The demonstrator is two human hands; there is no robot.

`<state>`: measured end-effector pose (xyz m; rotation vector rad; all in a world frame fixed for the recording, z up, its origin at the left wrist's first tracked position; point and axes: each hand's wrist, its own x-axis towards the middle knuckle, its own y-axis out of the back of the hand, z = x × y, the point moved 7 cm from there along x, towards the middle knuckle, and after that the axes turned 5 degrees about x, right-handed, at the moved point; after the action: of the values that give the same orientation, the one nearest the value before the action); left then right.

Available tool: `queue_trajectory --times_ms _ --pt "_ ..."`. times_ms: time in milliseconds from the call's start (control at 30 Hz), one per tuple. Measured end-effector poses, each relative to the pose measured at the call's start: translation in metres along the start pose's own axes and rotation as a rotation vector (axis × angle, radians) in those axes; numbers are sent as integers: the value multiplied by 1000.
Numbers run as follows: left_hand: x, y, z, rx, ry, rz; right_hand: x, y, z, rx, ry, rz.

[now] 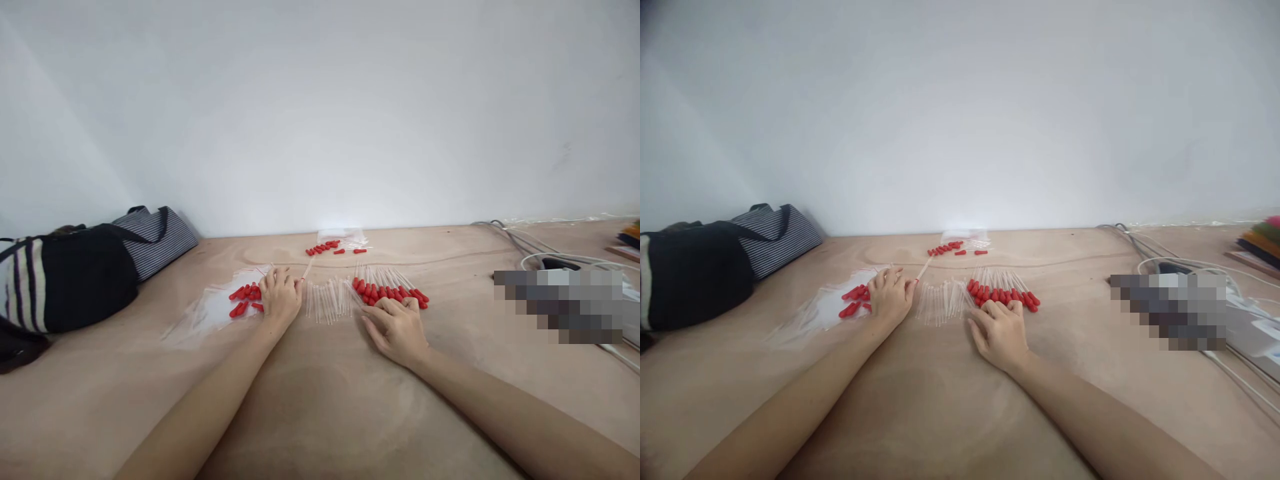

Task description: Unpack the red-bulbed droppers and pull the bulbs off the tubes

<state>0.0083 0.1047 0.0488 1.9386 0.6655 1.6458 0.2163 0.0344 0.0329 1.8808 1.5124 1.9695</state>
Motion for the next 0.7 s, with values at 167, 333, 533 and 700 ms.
queue_trajectory --times_ms 167,333,533,700 --pt "-24 36 27 -169 -252 86 3 12 -15 -103 194 156" --pt "-53 56 59 -286 -503 81 3 -1 -32 -75 375 69" --pt "-54 61 67 -325 -590 71 0 -11 -33 -28 424 20" --pt "-49 65 67 -372 -627 76 -1 -11 -32 -30 442 25"
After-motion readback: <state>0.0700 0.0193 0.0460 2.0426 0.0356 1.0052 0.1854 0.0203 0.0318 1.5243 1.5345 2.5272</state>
